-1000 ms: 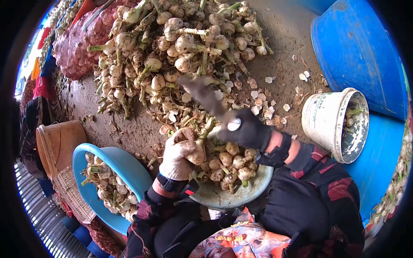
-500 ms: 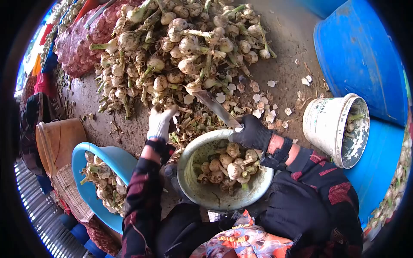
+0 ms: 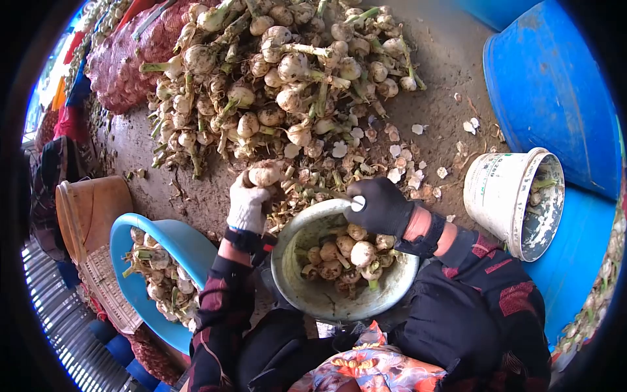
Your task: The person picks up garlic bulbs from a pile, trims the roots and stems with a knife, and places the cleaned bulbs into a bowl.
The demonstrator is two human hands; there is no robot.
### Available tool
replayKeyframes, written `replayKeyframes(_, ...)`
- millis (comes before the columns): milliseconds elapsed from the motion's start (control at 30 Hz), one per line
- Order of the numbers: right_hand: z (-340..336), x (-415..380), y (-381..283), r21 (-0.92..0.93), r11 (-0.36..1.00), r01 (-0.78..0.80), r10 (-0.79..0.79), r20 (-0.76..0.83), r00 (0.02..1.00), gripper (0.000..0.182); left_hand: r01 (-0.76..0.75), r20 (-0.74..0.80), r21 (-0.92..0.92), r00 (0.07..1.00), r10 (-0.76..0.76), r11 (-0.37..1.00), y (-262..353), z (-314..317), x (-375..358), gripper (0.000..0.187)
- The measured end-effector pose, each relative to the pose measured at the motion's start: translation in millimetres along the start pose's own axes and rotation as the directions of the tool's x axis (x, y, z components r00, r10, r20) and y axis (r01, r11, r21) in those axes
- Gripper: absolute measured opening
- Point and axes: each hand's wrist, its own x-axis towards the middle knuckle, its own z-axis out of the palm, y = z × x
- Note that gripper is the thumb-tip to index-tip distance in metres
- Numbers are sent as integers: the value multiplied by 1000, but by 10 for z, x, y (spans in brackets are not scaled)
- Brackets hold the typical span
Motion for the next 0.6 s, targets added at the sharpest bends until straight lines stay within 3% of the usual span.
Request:
replayKeyframes(33, 21, 15, -43, -92, 987, 134, -137, -22, 990, 16, -16, 89, -30, 996, 19, 999, -88, -127, 13, 45)
replayKeyframes(67, 35, 32, -91, -186, 947, 262, -272, -31, 962, 14, -199, 207, -14, 958, 197, 980, -91, -90, -46, 36)
replayKeyframes(100, 27, 54, -156, -235, 917, 322, -335, -15, 942, 15, -96, 139, -26, 985, 99, 995, -84, -45, -94, 34)
replayKeyframes(133, 27, 70, -214, -237, 917, 321, -334, -18, 942, 15, 8, 73, -43, 997, -4, 999, -64, 8, -150, 33)
replayKeyframes(167, 29, 80, -268, -275, 896, 349, -364, -4, 931, 17, 40, 188, -164, 982, -9, 986, -59, 34, -215, 31)
replayKeyframes(200, 21, 89, -324, -312, 873, 376, -392, 11, 920, 20, -75, 297, -66, 950, 92, 995, -52, 94, -302, 31)
replayKeyframes(300, -18, 94, -456, -354, 842, 407, -422, 38, 906, 24, -71, 323, -25, 943, 76, 997, -70, 152, -582, 33)
replayKeyframes(400, -61, 94, -503, -352, 827, 439, -442, 75, 894, 25, -512, 546, 315, 786, 289, 799, -405, -167, -685, 39)
replayKeyframes(433, -73, 89, -505, -339, 826, 450, -445, 95, 890, 25, -359, 452, 308, 870, 197, 881, -336, -91, -682, 45)
replayKeyframes(533, -51, 96, -426, -331, 823, 461, -452, 110, 885, 25, -335, 510, 263, 845, 164, 905, -515, -146, -692, 44)
replayKeyframes(567, -38, 100, -377, -329, 824, 460, -451, 109, 886, 25, -167, 575, 310, 817, -45, 936, -378, -103, -682, 44)
replayKeyframes(600, -24, 104, -318, -300, 830, 470, -466, 88, 880, 26, -165, 575, 312, 817, -48, 936, -292, -18, -748, 44)
